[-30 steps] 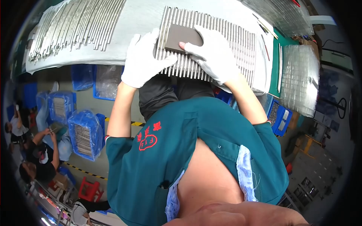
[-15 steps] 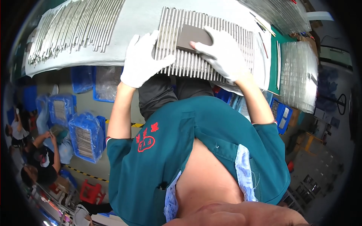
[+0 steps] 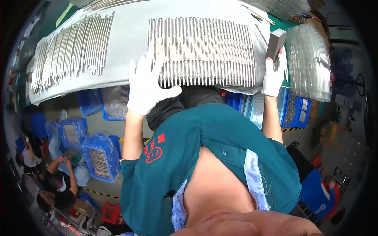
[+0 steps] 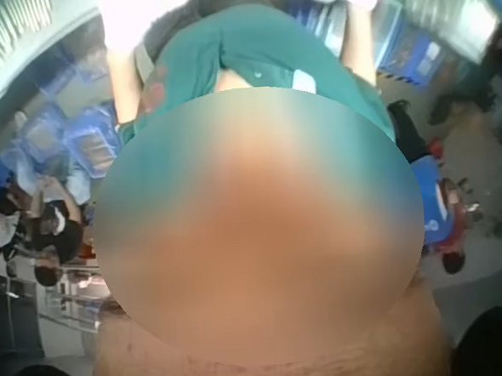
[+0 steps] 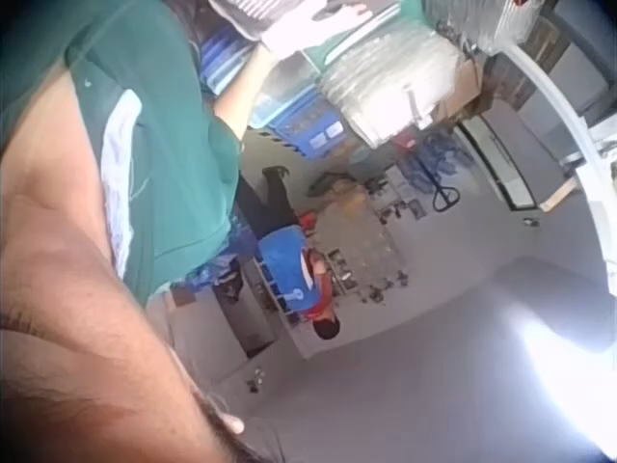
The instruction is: The worker is using a sanding block to polish or sand a series of long metal rods laid out on a workbench.
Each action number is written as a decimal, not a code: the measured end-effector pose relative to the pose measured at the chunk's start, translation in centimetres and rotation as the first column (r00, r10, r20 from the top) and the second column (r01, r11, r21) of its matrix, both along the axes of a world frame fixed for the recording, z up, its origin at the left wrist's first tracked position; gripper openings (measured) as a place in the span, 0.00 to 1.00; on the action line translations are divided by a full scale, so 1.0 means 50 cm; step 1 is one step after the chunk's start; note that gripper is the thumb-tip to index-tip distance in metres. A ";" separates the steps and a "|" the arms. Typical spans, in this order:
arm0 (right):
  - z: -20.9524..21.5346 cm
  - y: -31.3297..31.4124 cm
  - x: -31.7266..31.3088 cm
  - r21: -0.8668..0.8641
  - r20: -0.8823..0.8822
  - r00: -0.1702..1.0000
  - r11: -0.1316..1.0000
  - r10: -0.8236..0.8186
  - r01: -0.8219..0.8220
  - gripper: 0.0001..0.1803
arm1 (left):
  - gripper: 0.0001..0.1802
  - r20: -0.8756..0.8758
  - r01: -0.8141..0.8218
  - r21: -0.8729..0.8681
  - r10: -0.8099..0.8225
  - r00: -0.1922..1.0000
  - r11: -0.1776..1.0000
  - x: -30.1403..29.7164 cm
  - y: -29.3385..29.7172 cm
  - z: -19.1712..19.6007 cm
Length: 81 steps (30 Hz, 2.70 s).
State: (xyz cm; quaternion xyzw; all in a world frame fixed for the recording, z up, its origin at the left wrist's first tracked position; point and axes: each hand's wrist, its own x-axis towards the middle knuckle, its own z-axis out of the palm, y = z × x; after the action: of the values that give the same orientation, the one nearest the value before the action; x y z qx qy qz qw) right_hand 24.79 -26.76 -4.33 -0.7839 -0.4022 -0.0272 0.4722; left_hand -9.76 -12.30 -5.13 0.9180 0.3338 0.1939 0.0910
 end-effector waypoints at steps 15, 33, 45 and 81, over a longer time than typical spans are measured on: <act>-0.051 0.013 0.037 -0.047 0.173 0.983 0.997 -0.059 0.068 0.34 | 0.49 -0.045 0.004 0.044 -0.002 0.999 0.999 0.012 0.006 -0.013; -0.055 0.012 0.026 0.081 0.087 0.993 0.994 -0.085 0.078 0.37 | 0.48 -0.034 0.214 0.049 -0.213 0.976 0.976 0.090 0.002 0.010; -0.066 0.017 0.036 0.101 0.240 0.967 0.993 -0.083 0.060 0.38 | 0.48 -0.112 0.188 0.143 -0.172 0.979 0.972 0.091 -0.003 -0.001; -0.068 0.009 0.037 0.101 -0.052 0.996 0.992 -0.069 0.074 0.37 | 0.48 -0.105 0.026 -0.034 -0.029 0.994 0.999 -0.004 -0.028 0.007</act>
State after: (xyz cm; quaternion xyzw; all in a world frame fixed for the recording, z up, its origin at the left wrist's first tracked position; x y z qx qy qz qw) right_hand 26.63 -26.33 -7.74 -0.7729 -0.3602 -0.0458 0.5204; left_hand -9.98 -13.70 -4.80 0.9299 0.3284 0.1385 0.0907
